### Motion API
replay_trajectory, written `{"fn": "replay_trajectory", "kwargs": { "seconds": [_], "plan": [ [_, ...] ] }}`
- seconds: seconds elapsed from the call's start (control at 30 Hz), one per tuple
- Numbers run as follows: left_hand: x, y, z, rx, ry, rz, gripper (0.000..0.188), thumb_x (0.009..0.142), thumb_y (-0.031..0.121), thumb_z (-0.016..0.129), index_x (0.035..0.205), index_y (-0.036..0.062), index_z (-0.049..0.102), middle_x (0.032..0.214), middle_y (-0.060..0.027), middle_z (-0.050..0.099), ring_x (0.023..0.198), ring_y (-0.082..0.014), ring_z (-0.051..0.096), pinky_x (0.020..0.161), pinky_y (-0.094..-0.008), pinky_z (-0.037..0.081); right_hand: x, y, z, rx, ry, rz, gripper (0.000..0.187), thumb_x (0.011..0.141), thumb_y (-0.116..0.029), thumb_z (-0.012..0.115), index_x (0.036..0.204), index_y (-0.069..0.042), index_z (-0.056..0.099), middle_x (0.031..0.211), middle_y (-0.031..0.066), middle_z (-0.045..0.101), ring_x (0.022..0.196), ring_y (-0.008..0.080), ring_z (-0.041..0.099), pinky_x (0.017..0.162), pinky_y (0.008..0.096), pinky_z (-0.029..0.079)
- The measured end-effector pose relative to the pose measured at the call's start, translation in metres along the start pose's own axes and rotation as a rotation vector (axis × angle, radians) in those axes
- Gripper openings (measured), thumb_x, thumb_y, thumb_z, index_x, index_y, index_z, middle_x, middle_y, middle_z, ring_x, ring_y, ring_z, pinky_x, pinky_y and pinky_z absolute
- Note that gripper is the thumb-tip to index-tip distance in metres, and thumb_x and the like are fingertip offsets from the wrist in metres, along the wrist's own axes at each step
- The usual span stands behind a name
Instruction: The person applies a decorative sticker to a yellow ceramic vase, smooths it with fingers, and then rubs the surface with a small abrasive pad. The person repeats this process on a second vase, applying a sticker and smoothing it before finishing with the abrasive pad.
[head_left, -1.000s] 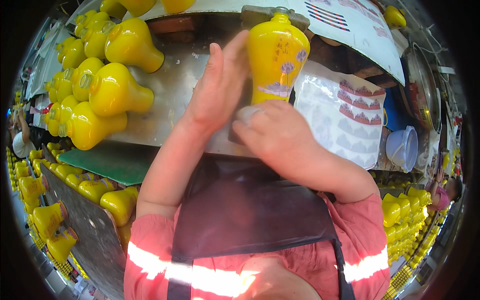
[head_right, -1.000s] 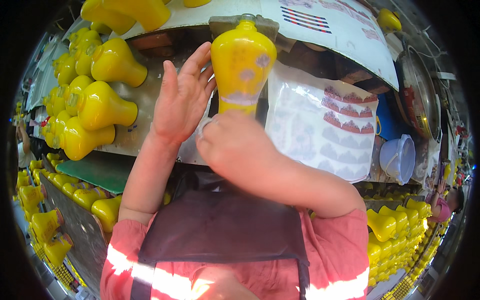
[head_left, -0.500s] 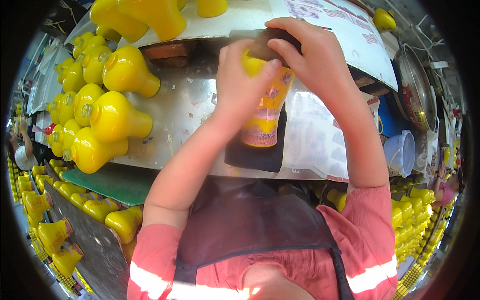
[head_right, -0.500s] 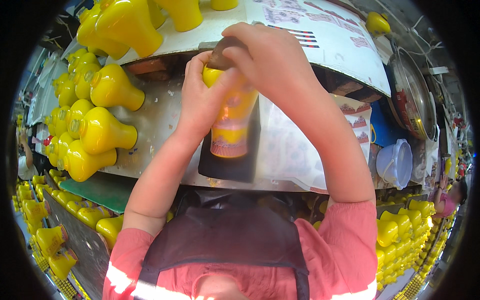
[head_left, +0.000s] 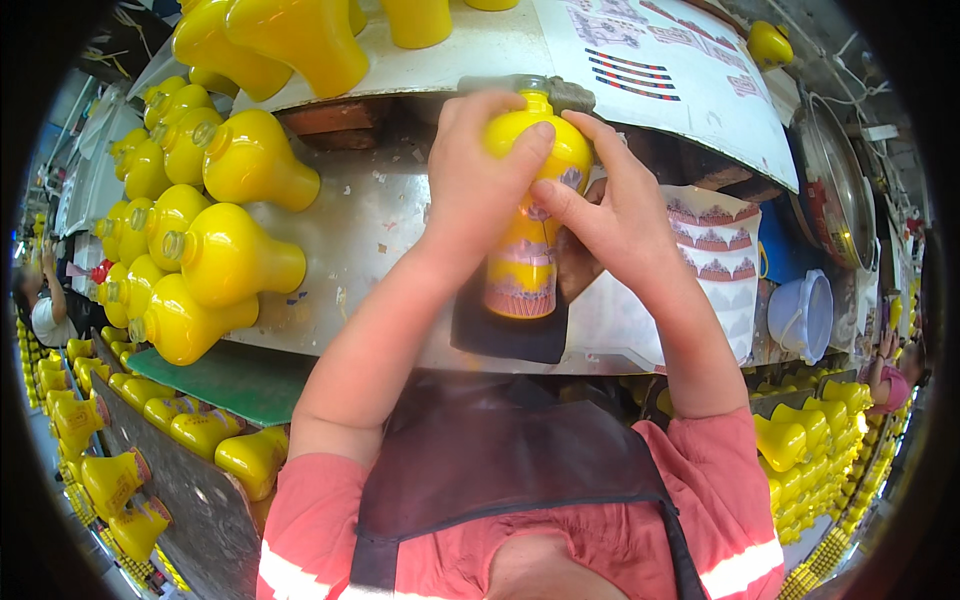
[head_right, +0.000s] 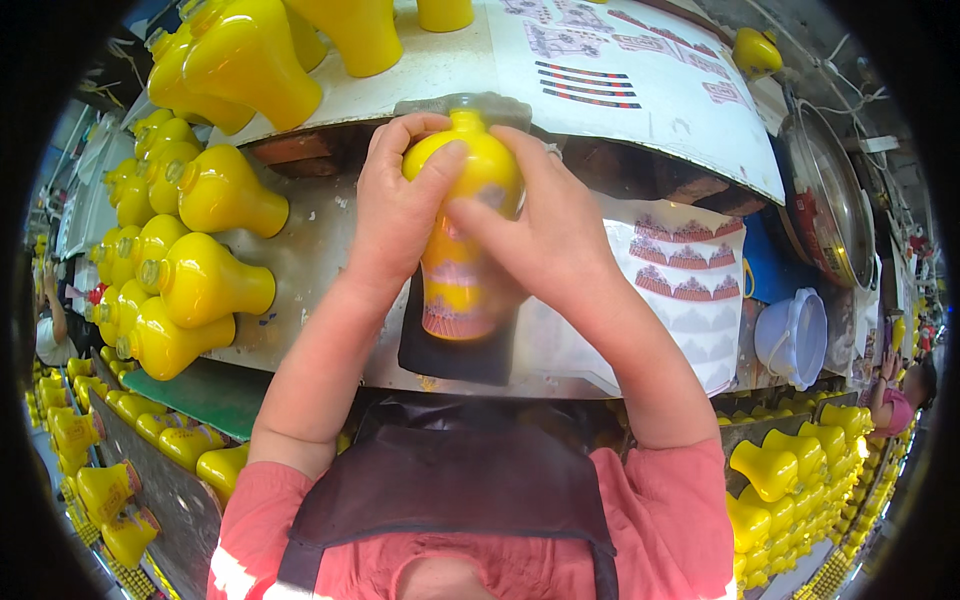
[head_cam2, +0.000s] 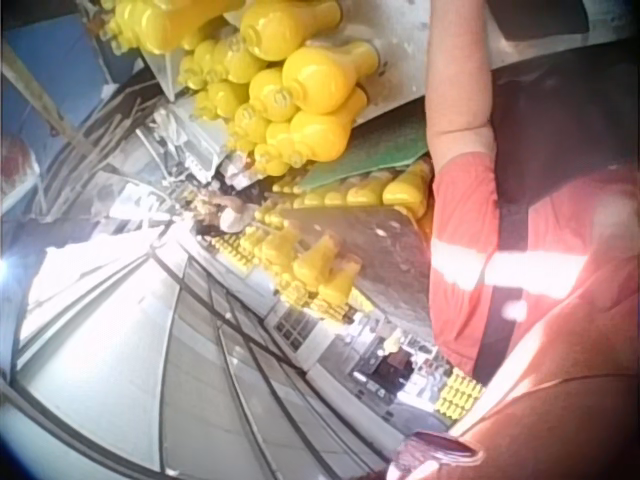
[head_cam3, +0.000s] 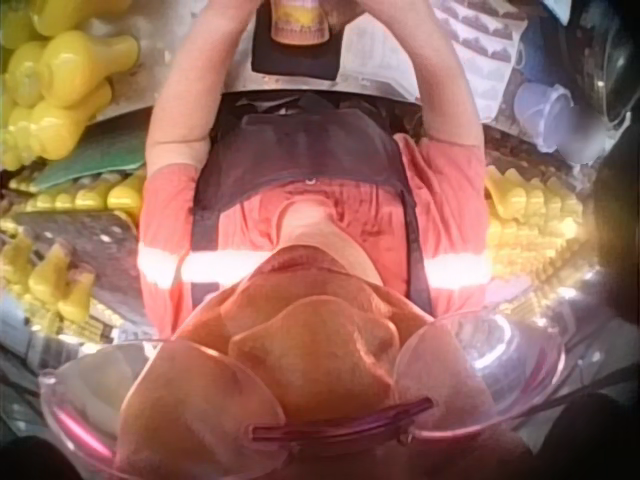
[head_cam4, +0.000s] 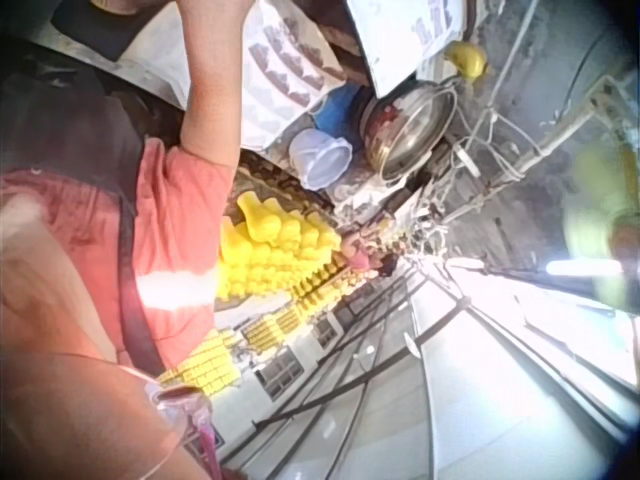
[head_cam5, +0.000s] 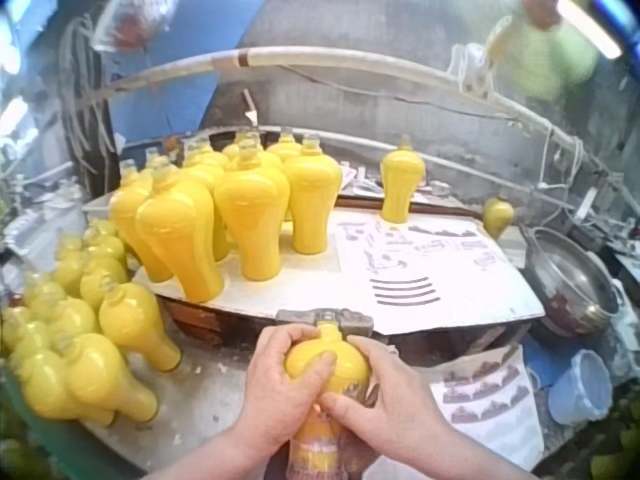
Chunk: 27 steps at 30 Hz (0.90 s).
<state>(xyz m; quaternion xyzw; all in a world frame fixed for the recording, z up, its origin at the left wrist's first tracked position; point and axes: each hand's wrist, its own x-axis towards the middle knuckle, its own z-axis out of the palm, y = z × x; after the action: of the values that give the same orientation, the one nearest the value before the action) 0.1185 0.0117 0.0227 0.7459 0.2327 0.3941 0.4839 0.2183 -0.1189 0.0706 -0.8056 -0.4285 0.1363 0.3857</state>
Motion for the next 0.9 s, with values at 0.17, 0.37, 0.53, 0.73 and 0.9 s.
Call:
{"fn": "replay_trajectory", "kwargs": {
  "seconds": [0.17,0.37,0.53,0.73,0.9],
  "plan": [
    [0.000,-0.006,0.000,-0.029,-0.003,-0.035,0.024,0.102,0.019,0.057,0.115,0.0017,0.068,0.115,-0.0094,0.060,0.107,-0.0171,0.059,0.097,-0.0318,0.047,0.005,-0.003,0.007,-0.016,0.026,0.067,0.076,0.074,-0.041,0.083,0.133,0.001,0.058,0.116,0.0252,0.072,0.104,0.0412,0.071,0.091,0.0443,0.057],
    [0.000,-0.013,-0.004,-0.239,-0.033,-0.089,0.026,0.102,0.020,0.056,0.115,0.0002,0.066,0.116,-0.0091,0.059,0.106,-0.0172,0.059,0.097,-0.0307,0.047,0.007,-0.011,0.004,0.009,0.014,0.043,0.073,0.077,-0.042,0.082,0.131,0.001,0.057,0.112,0.0256,0.072,0.104,0.0400,0.072,0.091,0.0437,0.056],
    [-0.002,-0.007,0.000,-0.083,-0.023,-0.071,0.033,0.097,0.030,0.064,0.115,0.0026,0.066,0.115,-0.0174,0.060,0.106,-0.0331,0.062,0.097,-0.0403,0.049,0.007,0.001,-0.004,0.217,-0.078,0.036,0.067,0.086,-0.044,0.078,0.133,-0.001,0.057,0.103,0.0147,0.073,0.092,0.0217,0.071,0.081,0.0349,0.056],
    [-0.002,-0.010,0.001,-0.090,-0.005,-0.040,0.031,0.099,0.029,0.061,0.114,0.0021,0.065,0.114,-0.0182,0.060,0.105,-0.0353,0.060,0.096,-0.0425,0.048,0.005,-0.001,0.004,0.040,-0.008,0.035,0.068,0.081,-0.043,0.078,0.128,0.001,0.058,0.106,0.0261,0.073,0.099,0.0406,0.073,0.086,0.0440,0.056],
    [-0.005,-0.014,0.001,-0.115,0.027,0.012,0.031,0.103,0.027,0.053,0.114,0.0017,0.066,0.111,-0.0186,0.060,0.106,-0.0361,0.060,0.097,-0.0432,0.047,0.006,-0.005,0.010,-0.038,0.074,-0.003,0.070,0.078,-0.044,0.080,0.127,0.001,0.059,0.103,0.0276,0.073,0.098,0.0437,0.072,0.086,0.0453,0.057]
  ]
}}
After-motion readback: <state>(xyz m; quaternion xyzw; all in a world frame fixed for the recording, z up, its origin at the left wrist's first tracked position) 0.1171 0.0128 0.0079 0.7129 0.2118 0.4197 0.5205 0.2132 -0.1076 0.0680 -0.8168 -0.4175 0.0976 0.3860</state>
